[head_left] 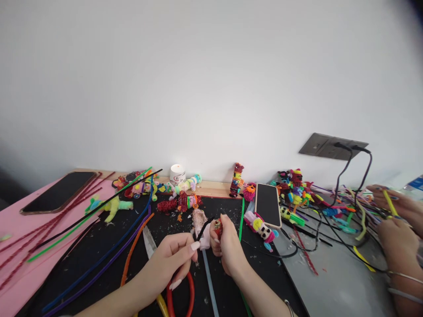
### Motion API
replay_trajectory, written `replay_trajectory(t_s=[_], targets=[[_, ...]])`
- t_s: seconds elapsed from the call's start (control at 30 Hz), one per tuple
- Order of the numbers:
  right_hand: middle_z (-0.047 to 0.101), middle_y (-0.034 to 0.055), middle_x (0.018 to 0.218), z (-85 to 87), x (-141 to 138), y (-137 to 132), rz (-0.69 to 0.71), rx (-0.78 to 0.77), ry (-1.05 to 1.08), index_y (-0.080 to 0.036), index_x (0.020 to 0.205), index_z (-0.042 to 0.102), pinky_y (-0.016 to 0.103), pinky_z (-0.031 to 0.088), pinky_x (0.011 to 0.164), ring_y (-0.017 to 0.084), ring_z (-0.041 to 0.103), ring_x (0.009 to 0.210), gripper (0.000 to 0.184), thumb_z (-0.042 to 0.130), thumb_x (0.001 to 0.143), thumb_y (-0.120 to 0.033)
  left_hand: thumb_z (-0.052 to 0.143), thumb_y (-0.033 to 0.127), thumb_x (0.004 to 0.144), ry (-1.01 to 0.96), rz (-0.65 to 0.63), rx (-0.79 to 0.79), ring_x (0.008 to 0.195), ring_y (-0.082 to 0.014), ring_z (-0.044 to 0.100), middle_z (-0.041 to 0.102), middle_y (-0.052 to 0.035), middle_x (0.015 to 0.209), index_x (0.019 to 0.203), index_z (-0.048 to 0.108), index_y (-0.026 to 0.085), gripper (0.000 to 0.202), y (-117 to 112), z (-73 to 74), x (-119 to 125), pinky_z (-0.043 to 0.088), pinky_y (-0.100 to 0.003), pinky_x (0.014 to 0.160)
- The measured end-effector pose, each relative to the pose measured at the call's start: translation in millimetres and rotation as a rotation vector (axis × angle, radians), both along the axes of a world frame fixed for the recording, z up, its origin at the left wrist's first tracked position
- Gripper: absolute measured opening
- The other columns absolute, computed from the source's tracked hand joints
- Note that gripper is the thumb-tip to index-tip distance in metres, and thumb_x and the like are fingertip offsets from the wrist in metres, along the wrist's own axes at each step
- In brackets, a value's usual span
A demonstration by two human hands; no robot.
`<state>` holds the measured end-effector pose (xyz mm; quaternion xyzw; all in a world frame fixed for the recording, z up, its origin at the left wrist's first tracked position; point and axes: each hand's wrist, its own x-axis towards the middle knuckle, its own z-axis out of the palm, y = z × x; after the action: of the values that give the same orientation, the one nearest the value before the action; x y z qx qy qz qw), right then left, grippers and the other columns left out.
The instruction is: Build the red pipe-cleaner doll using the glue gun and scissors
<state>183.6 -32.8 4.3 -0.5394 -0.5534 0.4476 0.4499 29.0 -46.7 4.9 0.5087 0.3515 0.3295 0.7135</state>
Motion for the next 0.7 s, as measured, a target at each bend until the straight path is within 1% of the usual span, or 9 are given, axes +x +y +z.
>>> replay_trajectory(t_s=[0.07,0.1,0.13,0.27,0.4,0.57,0.7], targets=[[0.018,-0.0065,0.038,-0.4,-0.5,0.6,-0.026,-0.186,0.211,-0.025,0.048,0.026,0.022,0.011,0.031,0.008,0.010,0.033,0.054,0.011,0.094,-0.047,0.053,0.055,0.083,-0.001,0.000,0.003,0.027,-0.0031,0.018,0.037,0.0103,0.031,0.063,0.048,0.018,0.042,0.1,0.8,0.3,0.013,-0.019,0.037],[0.018,-0.0064,0.039,-0.8,-0.6,0.7,-0.037,-0.245,0.289,-0.024,0.047,0.028,0.022,0.010,0.032,0.008,0.010,0.034,0.053,0.015,0.094,-0.045,0.053,0.055,0.083,-0.001,-0.002,0.006,0.027,-0.0031,0.018,0.037,0.0103,0.031,0.063,0.048,0.018,0.042,0.1,1.2,0.5,0.013,-0.020,0.037],[0.018,-0.0062,0.039,-1.1,-0.7,0.7,-0.046,-0.262,0.322,-0.024,0.047,0.029,0.021,0.009,0.033,0.008,0.010,0.035,0.052,0.017,0.094,-0.043,0.053,0.055,0.083,-0.002,-0.005,0.007,0.028,-0.0031,0.018,0.036,0.0103,0.031,0.063,0.048,0.018,0.042,0.0,1.7,0.7,0.013,-0.020,0.037],[0.019,-0.0052,0.039,-0.4,-0.6,0.1,-0.051,-0.267,0.347,-0.024,0.046,0.031,0.022,0.010,0.034,0.009,0.011,0.036,0.051,0.018,0.094,-0.036,0.053,0.054,0.083,0.000,-0.005,-0.010,0.027,-0.0029,0.018,0.037,0.0103,0.031,0.063,0.048,0.019,0.041,-0.3,2.4,0.9,0.013,-0.019,0.036],[0.020,-0.0045,0.039,1.6,-0.2,-0.6,-0.037,-0.243,0.358,-0.023,0.045,0.032,0.023,0.011,0.035,0.009,0.013,0.036,0.051,0.019,0.093,-0.032,0.054,0.052,0.084,0.000,-0.002,-0.013,0.027,-0.0028,0.018,0.038,0.0102,0.031,0.062,0.048,0.019,0.040,0.0,1.0,0.5,0.014,-0.019,0.036],[0.022,-0.0039,0.039,-0.1,1.6,-1.0,-0.033,-0.216,0.321,-0.024,0.046,0.033,0.024,0.014,0.036,0.010,0.016,0.036,0.049,0.020,0.093,-0.031,0.053,0.052,0.084,-0.009,-0.005,-0.014,0.027,-0.0028,0.018,0.037,0.0103,0.031,0.062,0.048,0.019,0.040,0.4,0.4,0.6,0.014,-0.019,0.036],[0.022,-0.0041,0.040,-0.1,2.6,-0.8,-0.028,-0.196,0.337,-0.023,0.045,0.033,0.023,0.013,0.035,0.010,0.015,0.036,0.050,0.022,0.093,-0.034,0.054,0.051,0.084,-0.030,-0.004,-0.012,0.027,-0.0025,0.018,0.036,0.0107,0.031,0.062,0.048,0.019,0.040,0.0,1.6,0.9,0.014,-0.019,0.037]])
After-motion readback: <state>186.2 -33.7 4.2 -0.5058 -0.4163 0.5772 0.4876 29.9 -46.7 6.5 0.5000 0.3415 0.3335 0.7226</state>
